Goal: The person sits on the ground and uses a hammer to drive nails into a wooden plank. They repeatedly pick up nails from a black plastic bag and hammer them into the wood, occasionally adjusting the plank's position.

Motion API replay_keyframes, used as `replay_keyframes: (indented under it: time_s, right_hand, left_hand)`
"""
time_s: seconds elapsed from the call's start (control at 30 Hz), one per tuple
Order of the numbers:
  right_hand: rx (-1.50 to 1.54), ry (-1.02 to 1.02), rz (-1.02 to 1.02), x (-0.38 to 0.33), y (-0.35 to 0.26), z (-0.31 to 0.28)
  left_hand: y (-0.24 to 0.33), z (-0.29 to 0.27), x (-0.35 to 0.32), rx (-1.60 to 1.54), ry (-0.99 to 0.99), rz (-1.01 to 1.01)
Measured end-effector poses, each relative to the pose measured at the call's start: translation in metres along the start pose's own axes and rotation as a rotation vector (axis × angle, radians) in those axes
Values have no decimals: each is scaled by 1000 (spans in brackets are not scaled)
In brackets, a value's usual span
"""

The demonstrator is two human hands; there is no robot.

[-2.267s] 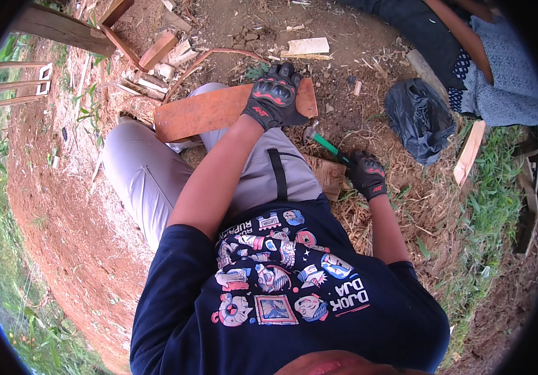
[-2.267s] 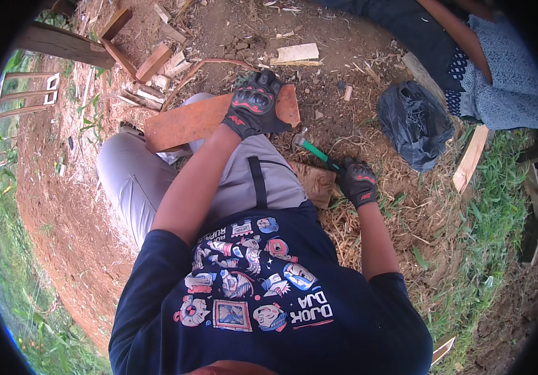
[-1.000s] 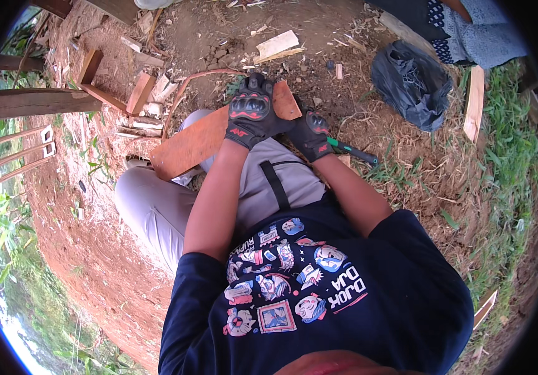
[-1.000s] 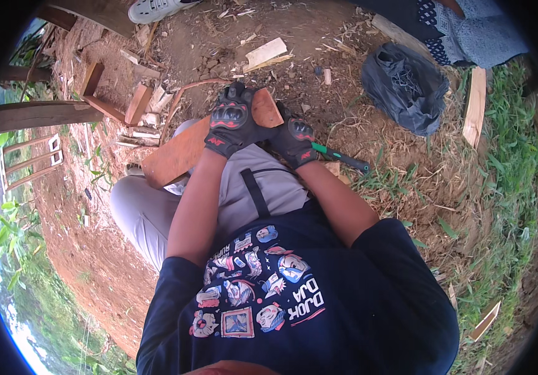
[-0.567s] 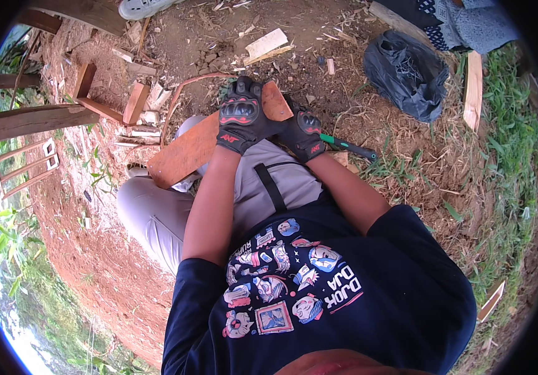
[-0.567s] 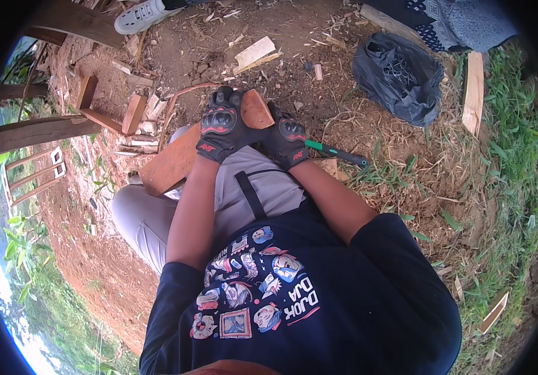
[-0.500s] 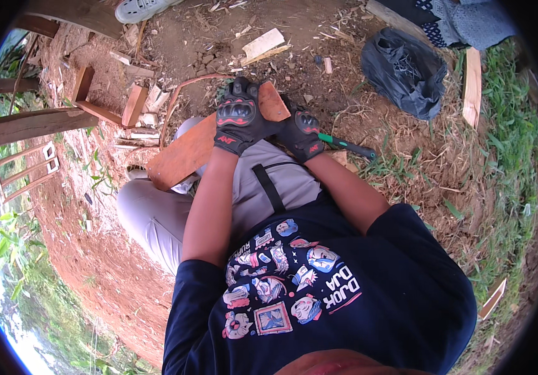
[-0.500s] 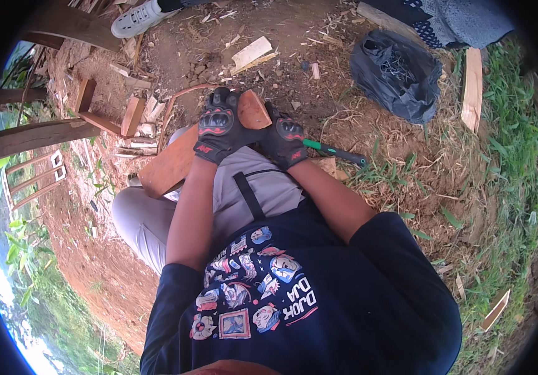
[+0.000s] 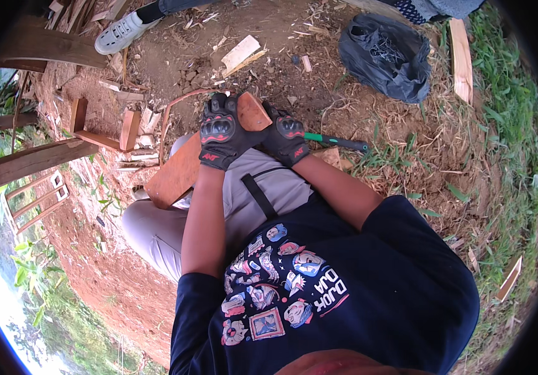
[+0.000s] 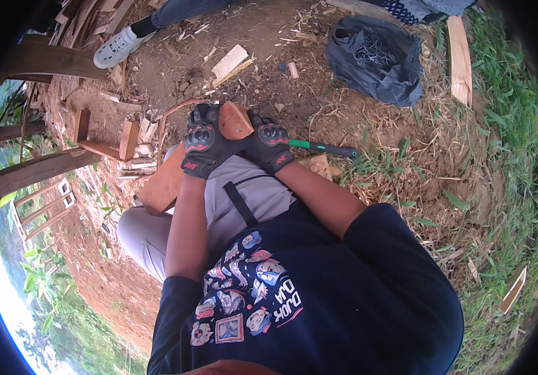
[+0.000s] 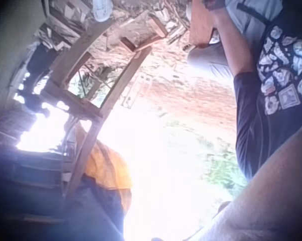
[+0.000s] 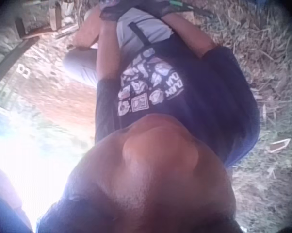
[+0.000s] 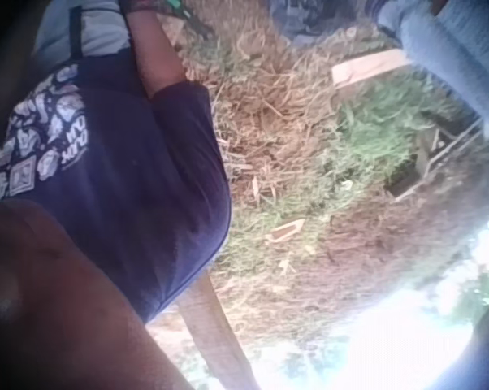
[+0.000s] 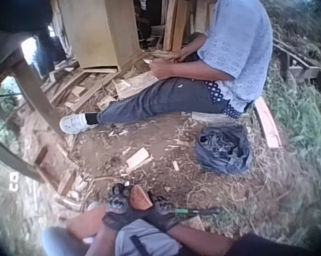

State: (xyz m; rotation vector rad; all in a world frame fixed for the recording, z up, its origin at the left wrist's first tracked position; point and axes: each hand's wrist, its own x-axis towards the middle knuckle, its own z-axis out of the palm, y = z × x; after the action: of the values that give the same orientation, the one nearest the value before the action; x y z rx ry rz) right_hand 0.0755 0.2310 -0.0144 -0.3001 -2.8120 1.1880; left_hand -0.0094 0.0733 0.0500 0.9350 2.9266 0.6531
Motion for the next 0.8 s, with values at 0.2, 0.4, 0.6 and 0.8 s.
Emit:
replay_keyframes:
  time_s: [0.2, 0.4, 0.6, 0.8]
  right_hand:
    - [-34, -74, 80, 0, -5, -7]
    - [-90, 2, -32, -2, 11, 2]
    - [-46, -32, -10, 1, 17, 9]
    - [21, -26, 6, 2, 5, 2]
  left_hand:
    - [-6, 5, -1, 52, -35, 0]
    - [-6, 9, 2, 34, -87, -32]
    - [-5, 5, 2, 53, -81, -33]
    - [-6, 4, 0, 27, -54, -32]
